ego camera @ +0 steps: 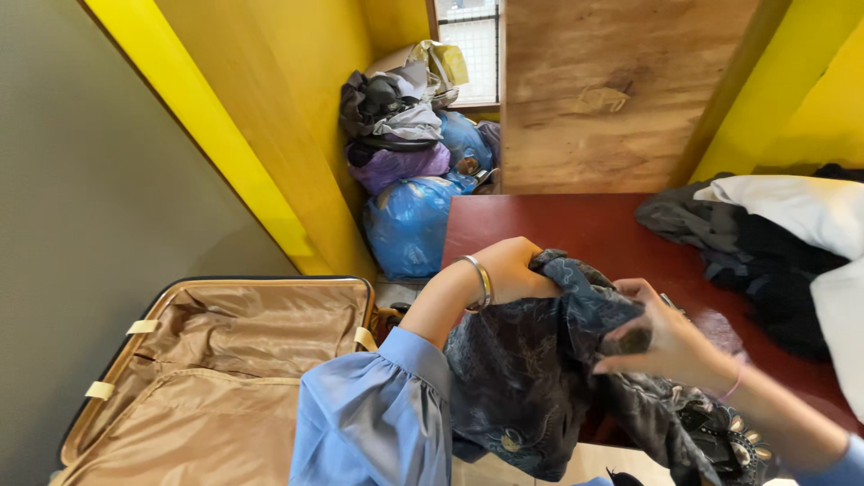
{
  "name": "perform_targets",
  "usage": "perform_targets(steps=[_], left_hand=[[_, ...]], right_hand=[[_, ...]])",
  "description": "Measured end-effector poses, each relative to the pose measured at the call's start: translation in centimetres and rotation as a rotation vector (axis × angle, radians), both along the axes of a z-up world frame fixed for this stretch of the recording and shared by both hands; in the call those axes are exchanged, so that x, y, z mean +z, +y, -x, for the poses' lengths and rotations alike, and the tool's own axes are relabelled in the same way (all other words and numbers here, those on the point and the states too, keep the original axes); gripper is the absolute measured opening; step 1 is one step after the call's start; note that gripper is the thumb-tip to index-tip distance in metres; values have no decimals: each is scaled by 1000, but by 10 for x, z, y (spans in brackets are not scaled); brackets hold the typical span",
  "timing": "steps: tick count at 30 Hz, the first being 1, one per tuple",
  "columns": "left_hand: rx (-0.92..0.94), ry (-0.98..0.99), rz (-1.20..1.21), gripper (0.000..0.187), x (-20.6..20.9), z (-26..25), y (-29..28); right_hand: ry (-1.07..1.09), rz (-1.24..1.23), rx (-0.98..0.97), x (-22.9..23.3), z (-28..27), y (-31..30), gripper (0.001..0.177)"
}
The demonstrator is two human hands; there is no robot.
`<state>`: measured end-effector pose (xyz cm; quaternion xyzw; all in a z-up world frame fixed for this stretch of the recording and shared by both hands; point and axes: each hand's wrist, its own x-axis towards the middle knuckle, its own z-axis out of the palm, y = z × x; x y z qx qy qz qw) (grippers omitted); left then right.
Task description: The person folds a dark patterned top and a white shirt on a red table, then places the folded items into an open suitcase. The person handles the garments one at a time, smoothing and folding them before packing.
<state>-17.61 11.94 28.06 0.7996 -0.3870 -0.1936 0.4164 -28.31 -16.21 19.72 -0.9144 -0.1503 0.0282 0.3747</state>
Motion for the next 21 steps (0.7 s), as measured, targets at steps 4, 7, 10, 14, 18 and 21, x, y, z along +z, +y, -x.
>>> perform_targets(steps=[4,7,10,14,18,21], left_hand=[[50,6,15,32,1,-8,19],[79,10,-5,32,7,-15,35],[108,6,-59,31,12,-16,48],[133,8,-44,32,17,-20,60],[135,7,-16,33,17,-26,77],[103,33,28,32,16,-29,91]], right_hand=[[-60,-334,24,-47,10,40,104],[30,-151,13,-60,10,53,51],[49,-91,37,-66,-1,58,29],[115,-24,90,-82,-19,57,42],[427,-48,42,-106,-23,57,41],[440,-21,10,-105,-27,52,43]])
